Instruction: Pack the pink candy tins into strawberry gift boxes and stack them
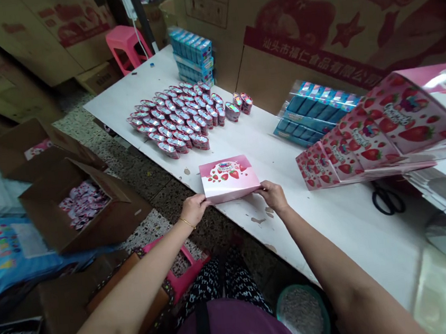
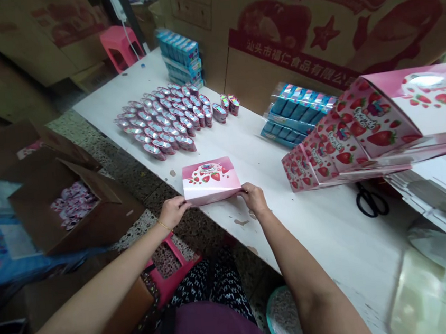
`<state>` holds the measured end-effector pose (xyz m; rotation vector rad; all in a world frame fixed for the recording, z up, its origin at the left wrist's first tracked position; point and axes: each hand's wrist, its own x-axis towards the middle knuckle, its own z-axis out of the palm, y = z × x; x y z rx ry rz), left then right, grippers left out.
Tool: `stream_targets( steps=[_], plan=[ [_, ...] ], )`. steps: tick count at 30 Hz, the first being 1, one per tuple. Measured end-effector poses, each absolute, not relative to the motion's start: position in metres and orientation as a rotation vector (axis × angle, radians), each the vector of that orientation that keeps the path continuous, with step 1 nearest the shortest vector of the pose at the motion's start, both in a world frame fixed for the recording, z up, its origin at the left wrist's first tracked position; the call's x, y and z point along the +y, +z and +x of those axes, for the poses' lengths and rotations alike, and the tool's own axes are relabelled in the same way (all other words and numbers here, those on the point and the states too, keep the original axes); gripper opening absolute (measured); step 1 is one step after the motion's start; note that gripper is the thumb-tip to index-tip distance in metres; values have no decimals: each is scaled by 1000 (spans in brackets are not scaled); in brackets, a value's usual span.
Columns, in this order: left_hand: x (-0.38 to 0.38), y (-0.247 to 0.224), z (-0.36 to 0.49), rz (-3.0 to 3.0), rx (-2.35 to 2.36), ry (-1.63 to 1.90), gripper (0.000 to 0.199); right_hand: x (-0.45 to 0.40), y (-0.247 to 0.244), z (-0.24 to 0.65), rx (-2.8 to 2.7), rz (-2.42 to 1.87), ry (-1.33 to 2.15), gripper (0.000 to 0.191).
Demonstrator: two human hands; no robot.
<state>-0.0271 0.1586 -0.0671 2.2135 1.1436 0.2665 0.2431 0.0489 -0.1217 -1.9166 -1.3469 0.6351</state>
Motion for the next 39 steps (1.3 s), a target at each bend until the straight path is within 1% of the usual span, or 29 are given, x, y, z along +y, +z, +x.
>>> stream_targets(
  steps=[7, 13, 15, 16, 17, 18, 19, 20, 22, 23, 24, 25, 27, 31, 33, 36, 37, 39],
  plan=[
    [158, -71, -23, 2133, 1126, 331, 9, 51, -125, 246, -1269, -1915, 685, 24],
    [160, -86, -29, 2207, 983, 344, 9, 47, -124, 247, -1360, -1935, 642, 24],
    [159, -91, -33, 2250, 953, 322, 7, 44, -115, 244, -1404, -1973, 527, 25],
    [157, -92, -34, 2262, 966, 320, 6, 43, -109, 240, -1437, -1996, 419, 30],
    [155, -92, -34, 2268, 1008, 338, 6, 43, -102, 235, -1494, -2009, 301, 39],
    [153, -91, -33, 2273, 1074, 381, 9, 44, -94, 230, -1585, -2008, 194, 49],
    [150, -88, -32, 2284, 1160, 442, 18, 47, -87, 223, -1714, -1990, 121, 58],
    [148, -85, -29, 2304, 1247, 508, 32, 51, -81, 217, -1865, -1959, 88, 62],
    [146, -76, -22, 2402, 1327, 576, 63, 62, -75, 207, -2142, -1888, 90, 61],
    [146, -72, -17, 2482, 1287, 547, 73, 67, -74, 204, -2226, -1872, 87, 59],
    [147, -69, -12, 2565, 1207, 478, 78, 72, -76, 202, -2266, -1875, 75, 56],
    [149, -68, -7, 2634, 1115, 393, 78, 75, -78, 201, -2280, -1889, 63, 53],
    [151, -70, 1, 2716, 984, 256, 71, 78, -87, 200, -2277, -1919, 49, 50],
    [146, -88, 6, 2746, 1016, 152, 60, 70, -105, 199, -2272, -1915, 79, 53],
    [142, -94, 5, 2720, 1058, 128, 60, 66, -111, 197, -2252, -1915, 132, 56],
    [141, -94, 2, 2599, 1028, 114, 65, 66, -110, 199, -2204, -1871, 345, 58],
    [143, -94, 1, 2519, 996, 118, 65, 68, -108, 202, -2135, -1840, 478, 57],
    [151, -94, 1, 2274, 1006, 179, 56, 74, -104, 207, -1872, -1821, 717, 55]
  ],
)
